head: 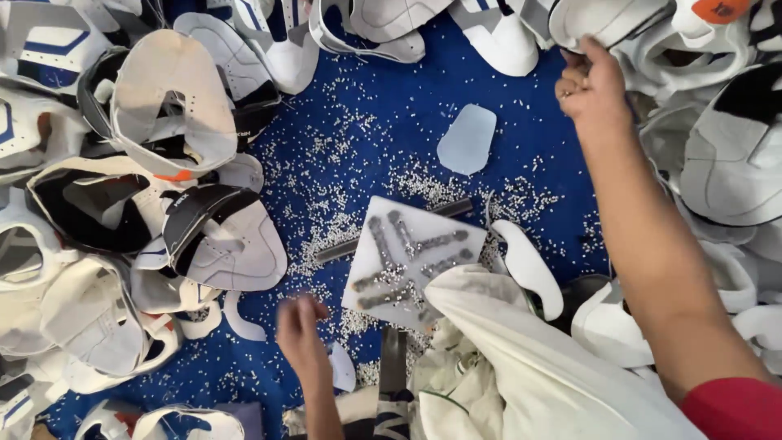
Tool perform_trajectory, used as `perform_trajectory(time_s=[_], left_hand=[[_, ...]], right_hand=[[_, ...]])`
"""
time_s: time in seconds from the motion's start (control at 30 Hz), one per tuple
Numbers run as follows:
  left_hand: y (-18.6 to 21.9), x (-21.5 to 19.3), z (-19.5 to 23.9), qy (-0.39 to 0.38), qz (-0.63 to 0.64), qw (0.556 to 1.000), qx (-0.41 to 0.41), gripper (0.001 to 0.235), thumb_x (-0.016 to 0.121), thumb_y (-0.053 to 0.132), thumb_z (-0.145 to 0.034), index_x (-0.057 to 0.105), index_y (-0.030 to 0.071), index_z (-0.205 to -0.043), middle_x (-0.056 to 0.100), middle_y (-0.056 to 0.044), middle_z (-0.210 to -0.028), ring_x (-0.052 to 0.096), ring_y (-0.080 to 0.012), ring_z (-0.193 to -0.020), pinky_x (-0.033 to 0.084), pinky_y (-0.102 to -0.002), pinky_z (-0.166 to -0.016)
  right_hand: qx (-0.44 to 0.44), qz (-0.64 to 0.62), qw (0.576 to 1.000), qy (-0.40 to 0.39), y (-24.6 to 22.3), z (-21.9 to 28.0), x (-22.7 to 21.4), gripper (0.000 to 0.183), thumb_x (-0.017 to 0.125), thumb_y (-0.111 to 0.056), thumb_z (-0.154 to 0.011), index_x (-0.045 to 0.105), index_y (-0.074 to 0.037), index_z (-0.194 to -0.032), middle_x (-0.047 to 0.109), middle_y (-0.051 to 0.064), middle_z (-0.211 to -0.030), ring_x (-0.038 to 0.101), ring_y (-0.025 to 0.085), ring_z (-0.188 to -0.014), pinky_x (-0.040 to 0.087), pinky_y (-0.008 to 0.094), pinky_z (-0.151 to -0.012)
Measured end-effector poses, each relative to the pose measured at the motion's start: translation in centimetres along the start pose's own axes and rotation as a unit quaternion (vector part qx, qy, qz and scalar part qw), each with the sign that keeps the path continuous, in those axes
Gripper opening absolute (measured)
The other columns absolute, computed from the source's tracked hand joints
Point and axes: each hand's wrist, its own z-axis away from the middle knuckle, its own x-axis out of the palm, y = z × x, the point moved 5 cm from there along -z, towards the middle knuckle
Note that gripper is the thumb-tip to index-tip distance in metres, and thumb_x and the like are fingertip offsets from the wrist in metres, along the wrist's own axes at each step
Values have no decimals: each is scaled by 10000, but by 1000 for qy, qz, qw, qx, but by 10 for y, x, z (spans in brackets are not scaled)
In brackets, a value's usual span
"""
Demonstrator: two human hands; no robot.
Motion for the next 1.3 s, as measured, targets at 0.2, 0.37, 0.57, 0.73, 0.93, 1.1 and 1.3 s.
perform_trajectory(time_s=[0.2, 0.37, 0.57, 0.73, 0.93, 1.1, 1.3], left_hand=[[-90, -67, 70, 105, -72, 986, -106, 222, 604, 169, -1055, 689, -35, -1028, 669, -69, -839, 584, -111, -714, 481, -271, -627], [67, 7, 48, 8, -215, 972, 89, 228, 714, 106, -918, 678, 13, -1122, 716, -101, -951, 677, -191, -830, 550, -303, -749], [174, 66, 62, -34, -276, 899, 339, 724, 870, 246, -738, 513, 72, -1343, 550, -215, -1340, 484, -349, -1308, 388, -498, -1086], [162, 84, 45, -66, -382, 841, 377, 718, 830, 212, -657, 590, 84, -1321, 645, -139, -1220, 563, -337, -1267, 377, -583, -1040], [128, 50, 38, -40, -185, 957, 220, 233, 769, 74, -879, 717, 69, -1106, 735, -120, -990, 737, -263, -880, 586, -341, -752], [82, 55, 9, -79, -185, 967, 159, 254, 743, 89, -899, 666, 13, -1129, 688, -176, -1064, 697, -370, -916, 562, -388, -762], [163, 69, -62, -77, -153, 947, 270, 308, 676, -15, -940, 666, 31, -1244, 691, -143, -1190, 715, -354, -1023, 577, -358, -873]], right_hand=[[123, -76, 971, -189, 52, 178, 27, 341, 526, -265, -1086, 639, 56, -1100, 515, 11, -676, 346, 85, -484, 327, 236, -485], [46, 304, 904, -298, 146, 281, 5, 214, 619, -132, -948, 678, 46, -1051, 572, 105, -943, 519, 138, -637, 445, 260, -544], [-183, 708, 588, -346, 126, 346, 116, 357, 744, -147, -760, 689, 1, -1080, 731, 164, -974, 714, 280, -808, 567, 381, -738], [-172, 762, 475, -405, 123, 369, 173, 348, 772, -153, -701, 755, -121, -1047, 741, 85, -1000, 725, 277, -800, 599, 369, -683], [-293, 634, 540, -470, 119, 357, 207, 573, 830, -283, -780, 630, -143, -1299, 658, 78, -1257, 724, 239, -1041, 608, 351, -868], [-196, 752, 474, -414, 167, 322, 180, 638, 833, -205, -720, 653, -170, -1331, 634, 87, -1402, 708, 281, -1034, 581, 381, -817], [-411, 651, 470, -431, 152, 289, 237, 523, 732, -131, -922, 631, -126, -1435, 668, 142, -1399, 685, 317, -1229, 571, 387, -1003]])
